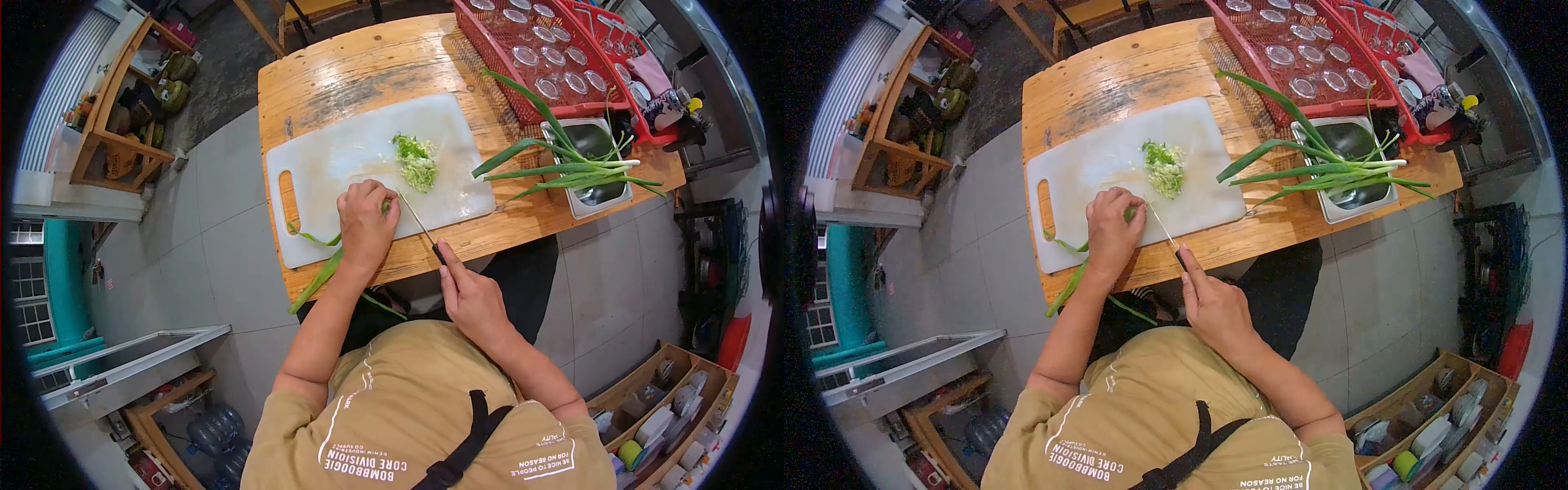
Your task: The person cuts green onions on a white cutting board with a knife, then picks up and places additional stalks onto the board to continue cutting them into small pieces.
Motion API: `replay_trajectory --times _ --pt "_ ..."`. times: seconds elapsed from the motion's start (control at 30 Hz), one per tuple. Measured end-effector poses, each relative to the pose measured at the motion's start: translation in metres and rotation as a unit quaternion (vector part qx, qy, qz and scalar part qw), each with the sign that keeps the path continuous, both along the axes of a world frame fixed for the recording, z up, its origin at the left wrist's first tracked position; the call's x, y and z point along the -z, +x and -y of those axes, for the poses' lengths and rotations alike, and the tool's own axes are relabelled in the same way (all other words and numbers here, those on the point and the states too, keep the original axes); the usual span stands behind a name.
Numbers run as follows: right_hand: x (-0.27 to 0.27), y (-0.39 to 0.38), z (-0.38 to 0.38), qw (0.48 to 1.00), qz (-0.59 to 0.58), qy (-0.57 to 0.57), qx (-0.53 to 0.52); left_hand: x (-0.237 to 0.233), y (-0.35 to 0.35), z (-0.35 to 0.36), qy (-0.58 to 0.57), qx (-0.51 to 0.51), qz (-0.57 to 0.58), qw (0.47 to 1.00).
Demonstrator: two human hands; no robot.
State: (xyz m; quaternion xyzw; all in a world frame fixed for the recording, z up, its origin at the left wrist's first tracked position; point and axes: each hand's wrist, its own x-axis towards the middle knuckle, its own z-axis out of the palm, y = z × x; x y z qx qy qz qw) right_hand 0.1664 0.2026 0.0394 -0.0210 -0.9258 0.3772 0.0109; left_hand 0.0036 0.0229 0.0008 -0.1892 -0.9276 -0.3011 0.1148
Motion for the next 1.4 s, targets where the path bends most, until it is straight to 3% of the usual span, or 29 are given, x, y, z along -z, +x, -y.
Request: replay_trajectory --times 0.43,0.63,0.73,0.93,1.03,1.23,1.4 --pt "0.0 -0.004 0.0 1.0 -0.01 -0.017 -0.014 -0.002 -0.001 0.0 0.008 0.002 0.012 1.0" --pt "0.002 -0.006 0.005 0.998 0.005 0.061 -0.018 -0.004 0.0 -0.002 0.006 -0.001 0.012 1.0" --pt "0.008 -0.007 0.008 0.996 -0.052 0.071 -0.013 -0.002 -0.001 -0.001 0.002 -0.003 0.013 1.0" --pt "0.005 0.0 0.003 0.991 0.01 0.127 -0.03 -0.005 -0.001 -0.001 0.006 0.005 0.018 1.0" --pt "0.014 -0.008 0.006 0.993 -0.047 0.104 -0.022 0.001 -0.002 -0.002 0.011 -0.001 -0.009 1.0" --pt "-0.004 0.008 -0.002 0.993 0.027 0.111 -0.029 0.001 -0.001 0.0 0.022 -0.005 -0.01 1.0" --pt "-0.007 0.01 -0.001 1.0 -0.006 0.002 0.006 0.005 -0.001 0.001 0.034 0.004 -0.018 0.999"
